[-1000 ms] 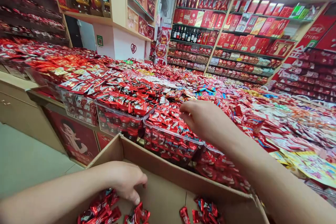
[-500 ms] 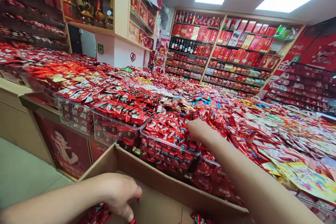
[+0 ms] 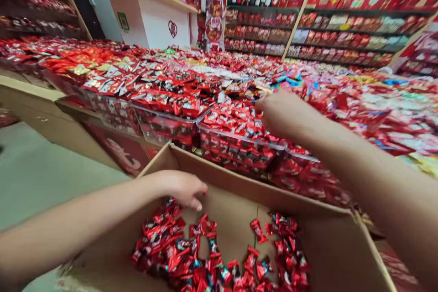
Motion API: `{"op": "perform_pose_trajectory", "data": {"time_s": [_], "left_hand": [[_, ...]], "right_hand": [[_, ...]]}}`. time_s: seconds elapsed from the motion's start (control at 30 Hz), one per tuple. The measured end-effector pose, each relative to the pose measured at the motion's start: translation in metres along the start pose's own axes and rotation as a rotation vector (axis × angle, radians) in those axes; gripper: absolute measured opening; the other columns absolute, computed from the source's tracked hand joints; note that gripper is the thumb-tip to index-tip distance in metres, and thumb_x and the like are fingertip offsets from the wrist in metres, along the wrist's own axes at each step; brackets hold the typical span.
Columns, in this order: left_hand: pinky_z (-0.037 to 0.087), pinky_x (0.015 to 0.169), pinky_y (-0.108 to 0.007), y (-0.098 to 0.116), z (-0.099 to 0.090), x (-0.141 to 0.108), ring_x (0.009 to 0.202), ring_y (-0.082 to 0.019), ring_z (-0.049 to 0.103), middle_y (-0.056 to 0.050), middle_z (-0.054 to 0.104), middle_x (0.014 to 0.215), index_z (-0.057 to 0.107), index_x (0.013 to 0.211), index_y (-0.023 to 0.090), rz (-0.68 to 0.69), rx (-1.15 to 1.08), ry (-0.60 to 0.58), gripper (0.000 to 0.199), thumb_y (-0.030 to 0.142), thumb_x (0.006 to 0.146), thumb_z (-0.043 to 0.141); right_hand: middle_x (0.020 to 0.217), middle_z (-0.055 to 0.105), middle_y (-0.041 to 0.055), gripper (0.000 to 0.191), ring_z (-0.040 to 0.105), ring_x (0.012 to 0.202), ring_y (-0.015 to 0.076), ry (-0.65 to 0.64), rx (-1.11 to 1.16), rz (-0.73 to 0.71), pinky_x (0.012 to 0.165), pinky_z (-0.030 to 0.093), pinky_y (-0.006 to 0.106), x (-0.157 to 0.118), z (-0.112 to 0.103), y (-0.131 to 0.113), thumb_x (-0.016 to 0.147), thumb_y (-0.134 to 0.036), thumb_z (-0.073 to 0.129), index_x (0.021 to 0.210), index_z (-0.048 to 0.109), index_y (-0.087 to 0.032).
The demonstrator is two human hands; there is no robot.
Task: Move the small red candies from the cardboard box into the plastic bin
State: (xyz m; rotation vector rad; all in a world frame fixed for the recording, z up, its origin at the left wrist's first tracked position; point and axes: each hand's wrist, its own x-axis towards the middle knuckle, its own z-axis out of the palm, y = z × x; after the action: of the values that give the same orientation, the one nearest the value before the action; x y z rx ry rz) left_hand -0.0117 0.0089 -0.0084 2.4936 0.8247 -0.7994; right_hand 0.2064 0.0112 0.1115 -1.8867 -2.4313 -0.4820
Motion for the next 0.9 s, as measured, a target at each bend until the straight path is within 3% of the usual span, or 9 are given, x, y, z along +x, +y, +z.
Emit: {"op": "perform_pose_trajectory", "data": {"time_s": [0.07,0.13,0.23,0.27,0.37,0.47,0.6,0.77,0.9], "left_hand": [[0.042,0.069,-0.030,0.000,-0.002,0.002,0.086,-0.023,0.056,-0.010,0.059,0.100,0.048,0.115,0.020,0.027,-0.006,-0.005,0.050,0.043,0.070,0.050],[0.041,0.070,-0.030,0.001,-0.004,0.002,0.086,-0.023,0.055,-0.010,0.058,0.102,0.046,0.116,0.019,0.041,0.002,-0.009,0.051,0.044,0.071,0.049],[0.041,0.068,-0.030,0.005,-0.005,0.002,0.084,-0.023,0.056,-0.009,0.059,0.100,0.045,0.117,0.019,0.038,0.020,-0.030,0.053,0.045,0.071,0.049],[0.041,0.068,-0.030,0.006,-0.005,0.002,0.083,-0.022,0.056,-0.009,0.059,0.099,0.045,0.117,0.019,0.029,0.018,-0.041,0.053,0.045,0.071,0.049],[0.041,0.069,-0.029,0.007,-0.003,0.003,0.083,-0.022,0.056,-0.008,0.058,0.101,0.045,0.117,0.021,-0.021,0.008,-0.066,0.052,0.044,0.070,0.049],[0.041,0.068,-0.029,0.005,-0.002,0.003,0.085,-0.022,0.055,-0.008,0.058,0.102,0.045,0.117,0.021,-0.042,0.002,-0.066,0.053,0.045,0.070,0.049],[0.041,0.067,-0.029,0.004,-0.002,0.002,0.083,-0.023,0.056,-0.009,0.060,0.097,0.047,0.114,0.021,-0.031,-0.010,-0.033,0.051,0.045,0.069,0.050],[0.039,0.056,-0.024,0.009,-0.006,0.001,0.073,-0.019,0.056,-0.007,0.059,0.091,0.046,0.110,0.019,0.053,-0.172,0.048,0.062,0.060,0.063,0.049],[0.038,0.054,-0.019,0.010,-0.010,-0.003,0.072,-0.015,0.055,-0.002,0.059,0.086,0.046,0.096,0.019,0.165,-0.380,0.207,0.045,0.043,0.060,0.060]], "right_hand": [[0.071,0.065,0.0024,0.021,0.059,0.066,0.0181,0.115,0.171,-0.035,0.063,0.042,0.031,-0.029,-0.008,-0.022,0.064,-0.012,0.048,0.076,0.064,-0.021],[0.060,0.063,-0.0047,0.017,0.055,0.053,0.0112,-0.112,0.560,-0.211,0.049,0.040,0.021,-0.061,0.003,-0.052,0.065,-0.016,0.050,0.069,0.062,-0.028],[0.067,0.063,-0.0021,0.019,0.055,0.059,0.0125,-0.579,0.826,-0.229,0.054,0.040,0.023,-0.102,0.067,-0.101,0.073,-0.019,0.042,0.074,0.059,-0.026],[0.064,0.062,0.0008,0.013,0.055,0.058,0.0150,-0.646,0.828,-0.093,0.053,0.038,0.026,-0.111,0.095,-0.116,0.071,-0.022,0.045,0.068,0.058,-0.023],[0.072,0.062,0.0108,0.013,0.056,0.065,0.0231,-0.686,0.823,0.093,0.055,0.037,0.031,-0.126,0.174,-0.148,0.063,-0.026,0.055,0.072,0.055,-0.016],[0.073,0.059,0.0087,0.032,0.052,0.062,0.0196,-0.684,0.914,0.234,0.052,0.035,0.028,-0.134,0.214,-0.162,0.057,-0.021,0.058,0.086,0.049,-0.013],[0.055,0.049,-0.0043,0.025,0.042,0.049,0.0107,-0.660,1.140,0.314,0.044,0.030,0.023,-0.131,0.213,-0.156,0.049,-0.012,0.058,0.072,0.049,-0.017],[0.049,0.048,-0.0059,0.016,0.043,0.045,0.0085,-0.467,1.542,0.366,0.045,0.036,0.022,-0.099,0.166,-0.131,0.064,-0.029,0.055,0.065,0.044,-0.018],[0.050,0.053,-0.0038,0.028,0.046,0.044,0.0083,-0.288,1.727,0.410,0.046,0.037,0.022,-0.081,0.133,-0.120,0.068,-0.043,0.054,0.061,0.043,-0.018]]}}
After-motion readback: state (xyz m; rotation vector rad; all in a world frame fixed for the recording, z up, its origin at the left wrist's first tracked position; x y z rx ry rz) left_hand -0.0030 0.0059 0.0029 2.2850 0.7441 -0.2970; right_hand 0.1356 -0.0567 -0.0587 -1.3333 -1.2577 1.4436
